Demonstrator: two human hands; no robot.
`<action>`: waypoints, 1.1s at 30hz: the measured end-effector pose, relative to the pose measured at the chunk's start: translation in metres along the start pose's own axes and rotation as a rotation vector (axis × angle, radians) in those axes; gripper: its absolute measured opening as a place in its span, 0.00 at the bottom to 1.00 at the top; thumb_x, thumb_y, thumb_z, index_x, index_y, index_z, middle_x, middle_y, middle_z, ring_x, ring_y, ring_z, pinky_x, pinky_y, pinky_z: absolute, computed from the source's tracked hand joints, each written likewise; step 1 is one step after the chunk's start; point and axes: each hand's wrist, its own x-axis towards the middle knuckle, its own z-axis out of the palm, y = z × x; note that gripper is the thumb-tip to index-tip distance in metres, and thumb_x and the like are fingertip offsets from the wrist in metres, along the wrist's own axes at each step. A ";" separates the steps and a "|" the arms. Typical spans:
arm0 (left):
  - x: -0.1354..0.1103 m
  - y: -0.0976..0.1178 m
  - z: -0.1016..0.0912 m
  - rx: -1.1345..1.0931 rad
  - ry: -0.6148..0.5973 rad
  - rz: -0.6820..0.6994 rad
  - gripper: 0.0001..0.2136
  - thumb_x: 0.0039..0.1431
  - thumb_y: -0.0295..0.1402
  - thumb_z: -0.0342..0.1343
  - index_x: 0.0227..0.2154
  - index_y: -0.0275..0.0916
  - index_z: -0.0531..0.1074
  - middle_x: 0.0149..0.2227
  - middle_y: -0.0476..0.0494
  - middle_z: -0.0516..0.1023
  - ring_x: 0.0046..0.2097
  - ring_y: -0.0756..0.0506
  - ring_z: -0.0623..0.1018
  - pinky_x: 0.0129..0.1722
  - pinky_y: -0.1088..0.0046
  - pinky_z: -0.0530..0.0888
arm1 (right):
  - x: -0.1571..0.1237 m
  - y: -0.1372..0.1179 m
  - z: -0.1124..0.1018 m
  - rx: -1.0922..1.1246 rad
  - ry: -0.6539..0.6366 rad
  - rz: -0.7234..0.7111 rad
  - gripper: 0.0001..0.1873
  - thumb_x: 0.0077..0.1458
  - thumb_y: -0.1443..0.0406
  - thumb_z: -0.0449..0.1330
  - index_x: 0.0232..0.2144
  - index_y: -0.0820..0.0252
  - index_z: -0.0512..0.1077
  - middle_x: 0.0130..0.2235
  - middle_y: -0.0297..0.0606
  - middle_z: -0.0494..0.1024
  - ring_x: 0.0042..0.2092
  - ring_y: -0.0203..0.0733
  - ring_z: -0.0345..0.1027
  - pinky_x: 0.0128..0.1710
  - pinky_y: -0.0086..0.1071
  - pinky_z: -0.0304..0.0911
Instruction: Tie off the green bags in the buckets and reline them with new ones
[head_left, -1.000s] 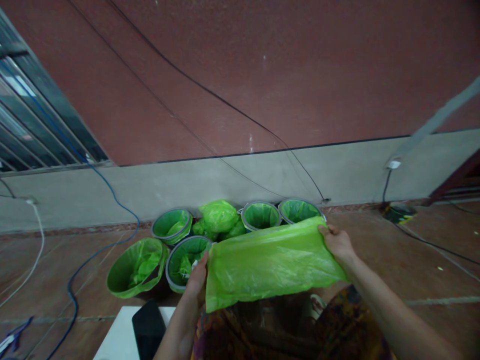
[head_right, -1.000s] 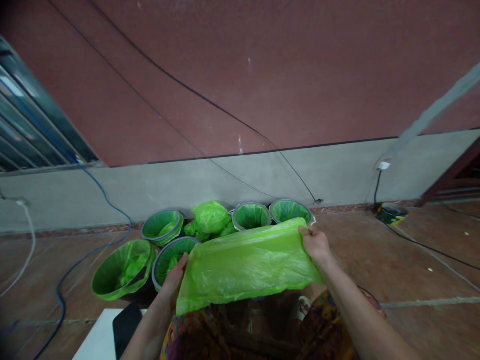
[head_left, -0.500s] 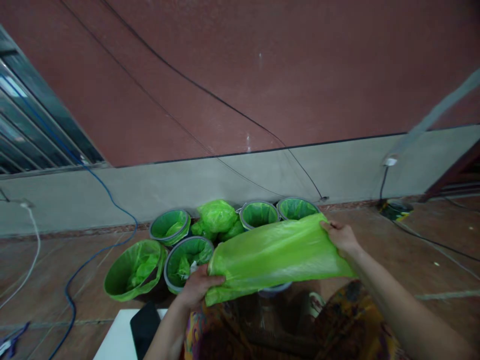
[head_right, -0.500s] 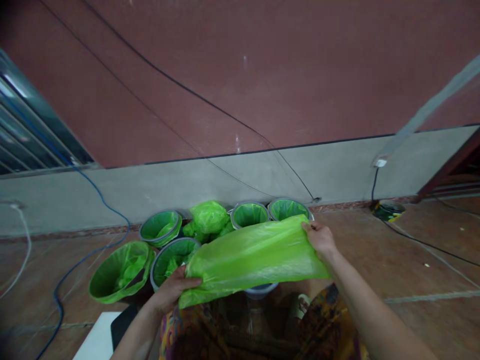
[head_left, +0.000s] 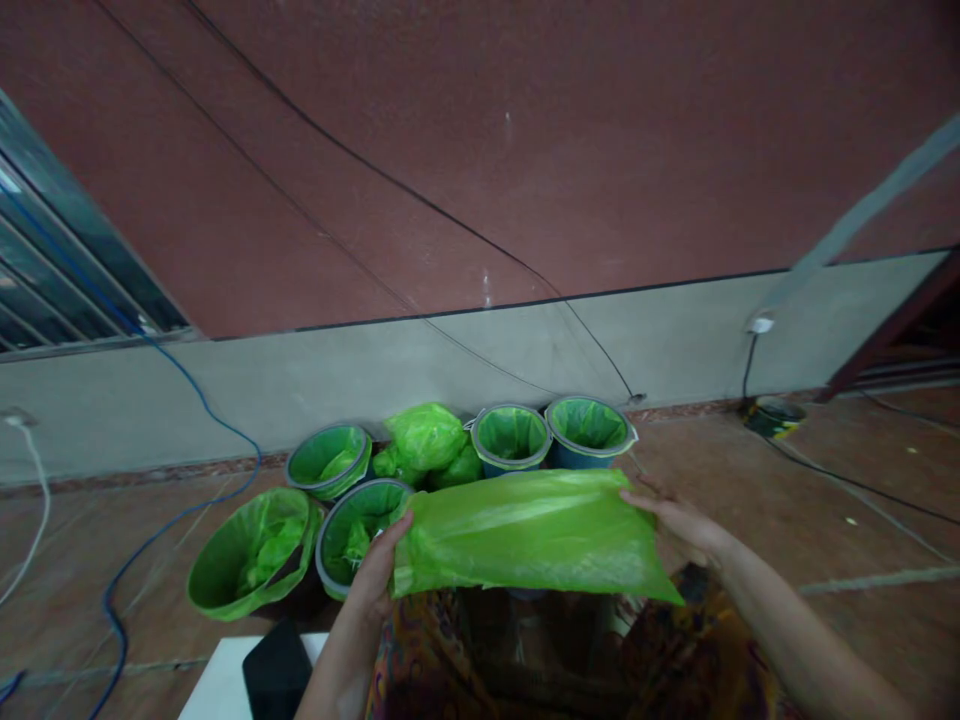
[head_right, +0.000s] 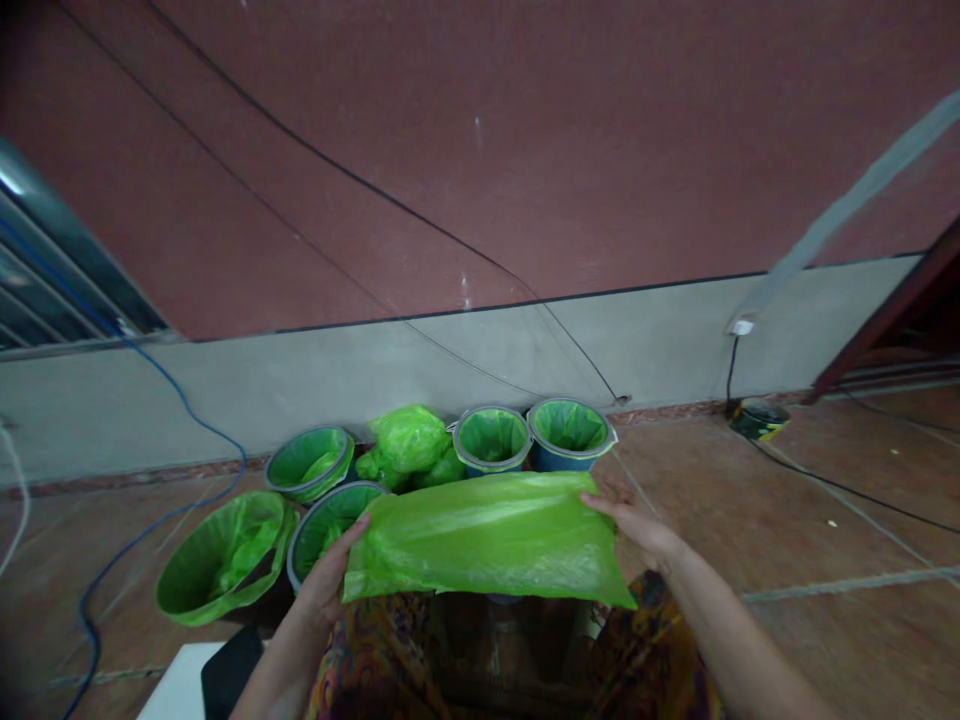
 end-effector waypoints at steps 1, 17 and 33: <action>0.002 0.000 0.000 -0.007 0.028 0.026 0.18 0.52 0.35 0.63 0.44 0.33 0.74 0.33 0.38 0.83 0.36 0.39 0.83 0.38 0.65 0.79 | -0.006 0.007 0.001 0.012 -0.045 0.020 0.21 0.40 0.59 0.70 0.40 0.54 0.76 0.38 0.43 0.83 0.41 0.54 0.78 0.43 0.45 0.73; 0.011 0.007 -0.016 0.054 0.242 0.254 0.14 0.48 0.30 0.63 0.40 0.41 0.72 0.33 0.47 0.82 0.37 0.42 0.82 0.39 0.67 0.78 | -0.038 0.071 0.033 0.011 -0.044 -0.197 0.48 0.36 0.63 0.71 0.61 0.48 0.60 0.55 0.39 0.74 0.53 0.49 0.69 0.53 0.42 0.65; -0.020 0.031 -0.022 0.196 0.029 0.222 0.19 0.36 0.24 0.66 0.37 0.36 0.79 0.37 0.41 0.83 0.40 0.40 0.81 0.41 0.68 0.76 | -0.025 0.016 0.002 0.024 -0.005 -0.112 0.20 0.40 0.53 0.69 0.36 0.56 0.80 0.42 0.42 0.82 0.44 0.48 0.74 0.46 0.39 0.67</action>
